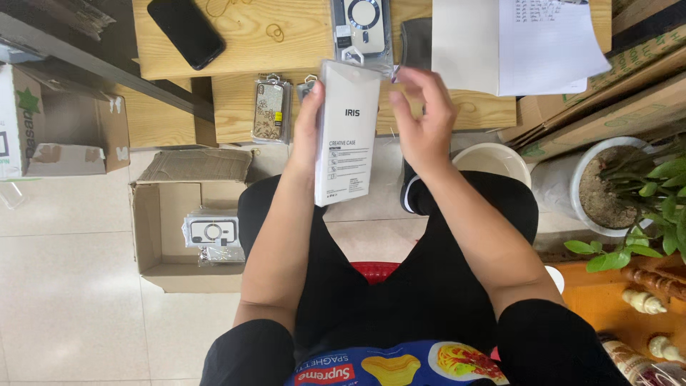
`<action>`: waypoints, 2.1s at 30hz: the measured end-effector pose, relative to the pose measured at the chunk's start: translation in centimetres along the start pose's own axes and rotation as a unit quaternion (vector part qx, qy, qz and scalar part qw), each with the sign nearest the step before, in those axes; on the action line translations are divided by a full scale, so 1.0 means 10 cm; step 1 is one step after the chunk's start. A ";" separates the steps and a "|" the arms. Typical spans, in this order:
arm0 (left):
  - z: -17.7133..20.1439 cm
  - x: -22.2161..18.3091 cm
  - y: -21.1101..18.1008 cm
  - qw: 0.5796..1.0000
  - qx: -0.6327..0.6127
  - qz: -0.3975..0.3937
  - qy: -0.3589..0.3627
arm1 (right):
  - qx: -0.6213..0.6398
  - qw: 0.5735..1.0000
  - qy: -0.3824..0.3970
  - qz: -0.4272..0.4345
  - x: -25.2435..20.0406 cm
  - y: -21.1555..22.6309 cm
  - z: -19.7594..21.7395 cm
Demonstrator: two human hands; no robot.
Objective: The person wipes a phone case, its clear plastic packaging, and a small white component with a cloth, turning the items over to clean multiple sides.
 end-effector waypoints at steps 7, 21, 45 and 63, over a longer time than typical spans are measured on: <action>-0.16 -0.26 0.05 0.979 0.184 0.069 -0.057 | -0.026 0.969 0.096 0.227 0.09 0.10 0.01; -0.24 -0.48 0.01 0.966 0.205 0.125 -0.095 | -0.062 0.926 0.044 0.370 0.10 0.32 0.12; -0.68 -0.80 -0.35 0.863 0.332 -0.267 0.270 | 0.044 0.988 0.063 0.136 0.18 0.50 0.32; -0.77 -0.88 -0.43 0.742 0.406 -0.458 0.273 | 0.240 0.963 0.098 -0.076 0.08 0.27 0.23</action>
Point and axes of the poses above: each hand's wrist, its own x-axis towards the middle knuckle, its own z-axis out of the back of the hand, y = z × x, the point moved 7 cm from there along x, towards the middle knuckle, and after that the axes turned 15 degrees about -y, right-handed, at the moved point
